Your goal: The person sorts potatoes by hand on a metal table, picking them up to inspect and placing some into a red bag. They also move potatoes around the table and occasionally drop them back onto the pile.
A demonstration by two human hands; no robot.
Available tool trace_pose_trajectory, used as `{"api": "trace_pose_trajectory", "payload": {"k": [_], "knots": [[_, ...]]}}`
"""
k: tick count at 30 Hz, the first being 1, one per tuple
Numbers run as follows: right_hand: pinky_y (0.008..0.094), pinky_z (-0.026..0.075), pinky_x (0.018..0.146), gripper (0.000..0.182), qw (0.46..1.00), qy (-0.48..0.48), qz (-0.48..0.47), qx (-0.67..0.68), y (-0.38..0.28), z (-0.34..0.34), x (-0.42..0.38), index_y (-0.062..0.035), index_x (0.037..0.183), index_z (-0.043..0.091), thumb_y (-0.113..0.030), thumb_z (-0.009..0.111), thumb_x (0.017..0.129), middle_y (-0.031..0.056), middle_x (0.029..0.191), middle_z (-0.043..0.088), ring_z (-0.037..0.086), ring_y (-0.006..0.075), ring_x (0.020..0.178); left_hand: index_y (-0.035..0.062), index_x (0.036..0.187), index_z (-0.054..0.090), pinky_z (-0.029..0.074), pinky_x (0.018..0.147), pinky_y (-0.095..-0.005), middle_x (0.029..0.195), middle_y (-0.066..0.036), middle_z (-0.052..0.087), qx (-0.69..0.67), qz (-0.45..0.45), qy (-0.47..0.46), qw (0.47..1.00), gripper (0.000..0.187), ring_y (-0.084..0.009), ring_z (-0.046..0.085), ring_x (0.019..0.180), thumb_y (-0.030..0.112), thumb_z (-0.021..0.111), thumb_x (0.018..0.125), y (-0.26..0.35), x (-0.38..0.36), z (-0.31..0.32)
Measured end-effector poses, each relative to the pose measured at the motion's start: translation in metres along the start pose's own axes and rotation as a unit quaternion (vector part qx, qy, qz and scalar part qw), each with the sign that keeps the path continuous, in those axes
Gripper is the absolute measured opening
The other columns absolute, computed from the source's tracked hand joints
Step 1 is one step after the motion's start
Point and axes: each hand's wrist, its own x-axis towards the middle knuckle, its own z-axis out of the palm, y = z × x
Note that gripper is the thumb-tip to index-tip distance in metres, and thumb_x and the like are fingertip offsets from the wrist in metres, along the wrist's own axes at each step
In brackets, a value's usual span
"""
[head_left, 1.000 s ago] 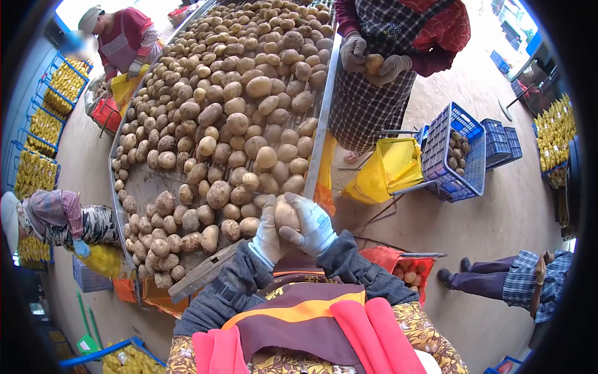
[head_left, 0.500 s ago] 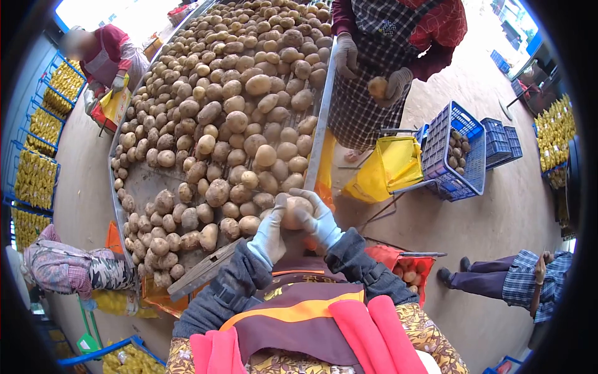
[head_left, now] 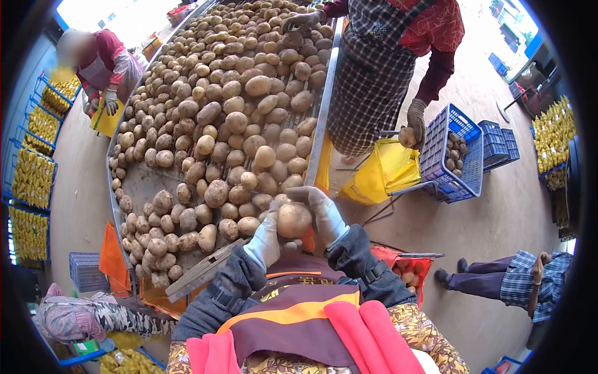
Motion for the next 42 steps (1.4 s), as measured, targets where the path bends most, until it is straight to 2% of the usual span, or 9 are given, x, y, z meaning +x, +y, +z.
{"api": "trace_pose_trajectory", "payload": {"k": [3, 6, 11, 15, 27, 29, 30, 33, 42], "knots": [[0.0318, 0.041, 0.101, 0.043, 0.959, -0.080, -0.100, -0.253, 0.020, -0.008, -0.007, -0.0033, 0.124, 0.057, -0.037, 0.057, 0.096, 0.0061, 0.115, 0.061, 0.055, 0.0180, 0.114, 0.0143, 0.111, 0.056, 0.043, 0.034, -0.0230, 0.079, -0.005, 0.064, 0.029, 0.022, 0.013, 0.999, 0.063, -0.0152, 0.055, 0.046, 0.070, 0.036, 0.091, -0.012, 0.015, -0.015], [0.0389, 0.053, 0.088, 0.053, 0.982, 0.048, 0.103, 0.154, 0.019, -0.023, -0.006, -0.0043, 0.122, 0.058, -0.049, 0.049, 0.096, 0.0124, 0.107, 0.066, 0.066, 0.0255, 0.095, 0.0069, 0.103, 0.059, 0.034, 0.027, -0.0228, 0.062, -0.007, 0.059, 0.183, 0.055, 0.062, 0.980, 0.061, -0.0118, 0.047, 0.035, 0.058, 0.027, 0.099, -0.008, 0.017, -0.027], [0.0478, 0.055, 0.086, 0.068, 0.902, 0.054, 0.205, 0.376, 0.033, -0.040, -0.016, -0.0055, 0.126, 0.054, -0.063, 0.037, 0.095, 0.0172, 0.111, 0.066, 0.066, 0.0352, 0.096, 0.0034, 0.129, 0.051, 0.053, 0.089, -0.0369, 0.112, -0.007, 0.060, 0.050, 0.256, -0.026, 0.965, 0.068, -0.0182, 0.059, 0.101, 0.056, 0.061, 0.087, -0.015, 0.020, -0.020], [0.0432, 0.055, 0.087, 0.064, 0.892, 0.096, 0.246, 0.366, 0.051, -0.031, -0.023, -0.0098, 0.127, 0.054, -0.063, 0.043, 0.093, 0.0130, 0.116, 0.065, 0.067, 0.0288, 0.098, 0.0003, 0.146, 0.026, 0.036, 0.110, -0.0397, 0.139, -0.015, 0.044, 0.513, 0.391, -0.087, 0.759, 0.111, -0.0270, 0.044, 0.129, 0.032, 0.091, 0.062, -0.008, 0.019, 0.008], [0.0409, 0.054, 0.091, 0.050, 0.901, 0.035, 0.187, 0.390, 0.044, -0.047, -0.036, -0.0101, 0.121, 0.056, -0.052, 0.054, 0.093, 0.0109, 0.112, 0.066, 0.066, 0.0262, 0.100, 0.0029, 0.129, 0.051, 0.035, 0.109, -0.0435, 0.127, -0.017, 0.054, 0.510, 0.484, -0.080, 0.707, 0.092, -0.0334, 0.046, 0.127, 0.038, 0.091, 0.054, -0.022, 0.024, 0.021], [0.0408, 0.053, 0.091, 0.050, 0.905, 0.022, 0.185, 0.381, 0.041, -0.044, -0.037, -0.0096, 0.121, 0.056, -0.051, 0.055, 0.093, 0.0111, 0.112, 0.066, 0.066, 0.0265, 0.100, 0.0023, 0.126, 0.054, 0.039, 0.106, -0.0417, 0.124, -0.017, 0.057, 0.527, 0.536, -0.080, 0.655, 0.073, -0.0322, 0.050, 0.123, 0.037, 0.083, 0.069, -0.021, 0.022, 0.022], [0.0408, 0.054, 0.090, 0.052, 0.917, 0.047, 0.161, 0.363, 0.037, -0.038, -0.038, -0.0095, 0.121, 0.056, -0.053, 0.055, 0.092, 0.0124, 0.113, 0.065, 0.065, 0.0264, 0.101, 0.0023, 0.126, 0.054, 0.039, 0.106, -0.0417, 0.124, -0.017, 0.057, 0.528, 0.536, -0.080, 0.655, 0.073, -0.0322, 0.050, 0.123, 0.037, 0.083, 0.069, -0.022, 0.024, 0.021], [0.0430, 0.055, 0.087, 0.058, 0.912, 0.005, 0.166, 0.375, 0.040, -0.044, -0.041, -0.0081, 0.121, 0.056, -0.057, 0.052, 0.091, 0.0161, 0.115, 0.063, 0.064, 0.0285, 0.103, -0.0008, 0.112, 0.064, 0.047, 0.095, -0.0332, 0.115, -0.011, 0.063, 0.164, 0.250, -0.153, 0.942, 0.042, -0.0203, 0.060, 0.106, 0.035, 0.045, 0.102, -0.025, 0.030, 0.011], [0.0539, 0.048, 0.099, 0.071, 0.863, 0.221, -0.136, 0.432, 0.005, -0.172, -0.006, -0.0010, 0.136, 0.037, -0.061, 0.032, 0.097, 0.0249, 0.129, 0.049, 0.053, 0.0411, 0.116, 0.0008, 0.110, 0.063, 0.045, 0.093, -0.0291, 0.106, -0.008, 0.064, 0.267, 0.369, -0.015, 0.890, 0.037, -0.0148, 0.058, 0.102, 0.032, 0.044, 0.103, -0.050, 0.039, -0.061]]}}
